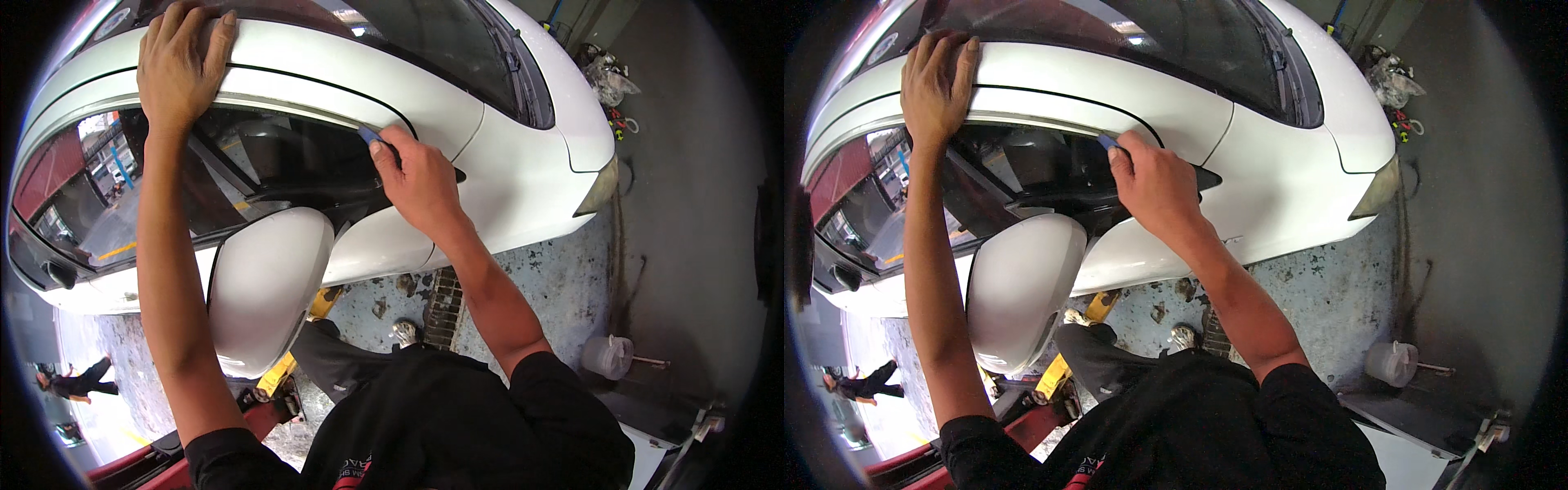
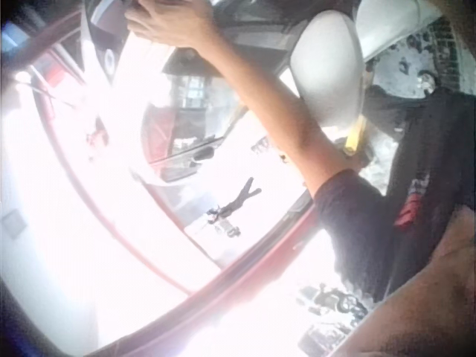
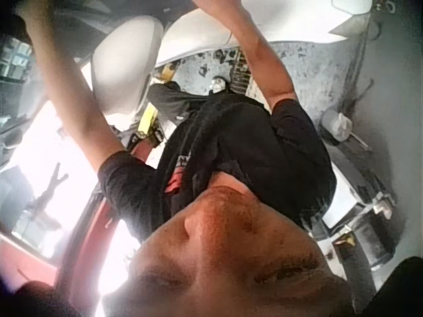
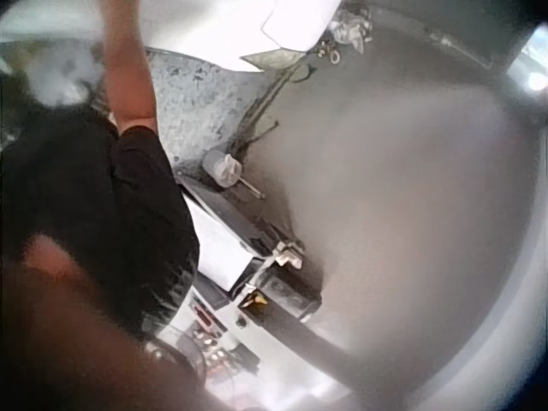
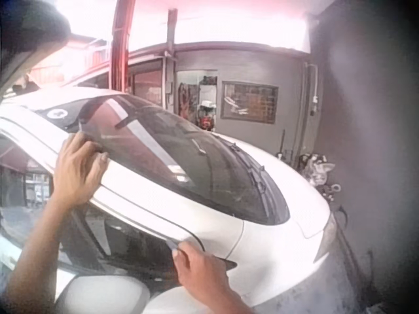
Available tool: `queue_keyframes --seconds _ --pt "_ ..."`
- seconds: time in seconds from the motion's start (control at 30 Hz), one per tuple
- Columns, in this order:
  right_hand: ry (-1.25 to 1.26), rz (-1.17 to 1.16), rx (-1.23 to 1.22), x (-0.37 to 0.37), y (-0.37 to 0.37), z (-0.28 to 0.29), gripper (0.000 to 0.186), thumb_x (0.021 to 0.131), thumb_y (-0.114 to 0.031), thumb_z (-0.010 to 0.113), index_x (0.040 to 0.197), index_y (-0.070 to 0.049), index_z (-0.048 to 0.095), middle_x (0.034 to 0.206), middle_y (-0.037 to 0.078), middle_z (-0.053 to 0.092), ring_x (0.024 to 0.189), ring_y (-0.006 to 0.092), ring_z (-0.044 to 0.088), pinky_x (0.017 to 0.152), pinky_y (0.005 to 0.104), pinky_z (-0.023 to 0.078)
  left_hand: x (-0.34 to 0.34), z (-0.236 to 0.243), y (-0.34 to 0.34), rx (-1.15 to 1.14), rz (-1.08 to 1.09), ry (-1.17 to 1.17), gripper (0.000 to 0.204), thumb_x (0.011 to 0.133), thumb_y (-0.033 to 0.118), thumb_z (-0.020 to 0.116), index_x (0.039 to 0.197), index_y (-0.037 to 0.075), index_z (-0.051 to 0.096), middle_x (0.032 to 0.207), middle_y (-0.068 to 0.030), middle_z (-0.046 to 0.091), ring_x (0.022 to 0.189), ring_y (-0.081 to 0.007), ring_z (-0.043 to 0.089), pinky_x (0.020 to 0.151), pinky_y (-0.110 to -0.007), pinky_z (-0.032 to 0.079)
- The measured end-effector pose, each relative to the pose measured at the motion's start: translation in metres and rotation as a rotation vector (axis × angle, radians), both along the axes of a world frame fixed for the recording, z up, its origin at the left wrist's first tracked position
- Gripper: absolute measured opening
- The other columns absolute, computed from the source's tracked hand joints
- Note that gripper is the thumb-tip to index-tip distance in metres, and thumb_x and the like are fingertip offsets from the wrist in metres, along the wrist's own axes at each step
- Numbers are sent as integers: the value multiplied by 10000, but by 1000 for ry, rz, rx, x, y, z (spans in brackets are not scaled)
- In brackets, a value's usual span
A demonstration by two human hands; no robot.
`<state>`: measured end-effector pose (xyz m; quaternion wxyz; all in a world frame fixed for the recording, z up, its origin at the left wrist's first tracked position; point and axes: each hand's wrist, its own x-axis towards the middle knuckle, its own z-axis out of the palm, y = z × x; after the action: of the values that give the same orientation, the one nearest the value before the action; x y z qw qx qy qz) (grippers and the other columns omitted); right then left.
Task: The person applies a tint film to the rear side window of a white car using a blue squeegee tool. They smooth the film along the top edge and then move to the front side window to continue the application.
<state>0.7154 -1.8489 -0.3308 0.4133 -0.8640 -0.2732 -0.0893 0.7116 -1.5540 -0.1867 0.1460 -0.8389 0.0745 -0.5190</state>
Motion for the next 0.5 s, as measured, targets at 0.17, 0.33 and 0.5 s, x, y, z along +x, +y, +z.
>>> queue_keyframes --seconds 0.17,0.33,0.5 --pt "100 -33 -7 0 -2 0 190 1047 -273 576 1039 -89 623 693 149 685 649 381 700 611 494 535 -3 -2 1 26 9 -18 302 997 370 657 1093 102 756 1132 -68 701 1094 -310 640 952 -416 487" --pt "50 -110 24 -5 12 3 199 1044 -277 585 1011 -84 616 704 154 690 691 399 705 636 504 530 -2 -3 -3 -12 -61 -69 306 998 371 659 1083 93 756 1108 -67 710 1062 -305 657 929 -404 500" --pt "23 -39 82 -3 10 0 202 1041 -292 590 1006 -96 629 709 149 693 701 393 706 647 509 529 -2 0 4 1 -53 -15 305 993 366 665 1076 85 753 1101 -66 712 1043 -308 661 918 -402 504"
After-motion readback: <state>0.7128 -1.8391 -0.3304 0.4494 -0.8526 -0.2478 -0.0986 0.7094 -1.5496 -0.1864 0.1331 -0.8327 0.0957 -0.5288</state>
